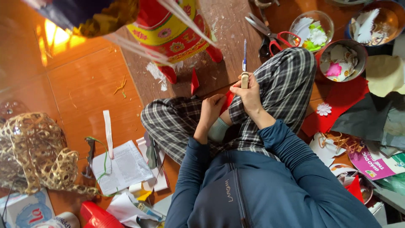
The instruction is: Assembling and decorating a traditional paper lantern by folding paper and gluing components.
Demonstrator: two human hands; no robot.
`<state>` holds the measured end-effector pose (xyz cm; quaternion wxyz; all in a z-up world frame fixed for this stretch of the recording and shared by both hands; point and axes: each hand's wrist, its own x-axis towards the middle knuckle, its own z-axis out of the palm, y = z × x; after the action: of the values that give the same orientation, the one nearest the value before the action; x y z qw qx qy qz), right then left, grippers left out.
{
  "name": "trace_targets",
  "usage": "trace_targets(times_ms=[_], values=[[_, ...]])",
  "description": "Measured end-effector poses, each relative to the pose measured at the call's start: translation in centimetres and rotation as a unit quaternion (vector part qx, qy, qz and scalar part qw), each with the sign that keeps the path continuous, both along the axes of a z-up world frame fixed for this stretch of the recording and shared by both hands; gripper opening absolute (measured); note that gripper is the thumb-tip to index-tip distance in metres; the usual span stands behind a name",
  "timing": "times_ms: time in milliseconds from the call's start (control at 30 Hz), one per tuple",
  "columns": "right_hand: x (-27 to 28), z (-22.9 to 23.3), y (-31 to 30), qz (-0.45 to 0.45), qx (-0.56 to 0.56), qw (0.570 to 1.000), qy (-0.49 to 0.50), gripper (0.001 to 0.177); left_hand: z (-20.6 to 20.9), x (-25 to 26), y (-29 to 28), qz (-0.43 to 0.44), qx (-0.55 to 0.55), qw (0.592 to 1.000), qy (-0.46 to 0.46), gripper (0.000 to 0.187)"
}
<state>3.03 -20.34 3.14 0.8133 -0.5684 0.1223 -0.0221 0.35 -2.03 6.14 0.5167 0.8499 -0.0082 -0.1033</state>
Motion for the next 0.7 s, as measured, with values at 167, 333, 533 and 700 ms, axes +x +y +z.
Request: trace_targets(times_ms=[167,333,533,700], values=[[5.7,0.3,-2.5,-0.015,-0.05,0.998,0.019,0.052,-1.5,0.3,3.3,0.039,-0.01,0.999,0.024,0.02],[14.5,1.1,-6.9,0.292,-0.499,0.81,0.099,0.09,-4.1,1.6,4.7,0.163,-0.163,0.963,0.138,0.019],[25.3,-12.9,-8.0,0.267,-0.632,0.721,0.091,0.065,-7.2,2.3,4.1,0.184,-0.219,0.947,0.148,0.021],[26.5,-10.5,-6.4,0.351,-0.693,0.591,0.218,0.068,-8.3,2.3,4.4,0.227,-0.274,0.91,0.212,0.025]])
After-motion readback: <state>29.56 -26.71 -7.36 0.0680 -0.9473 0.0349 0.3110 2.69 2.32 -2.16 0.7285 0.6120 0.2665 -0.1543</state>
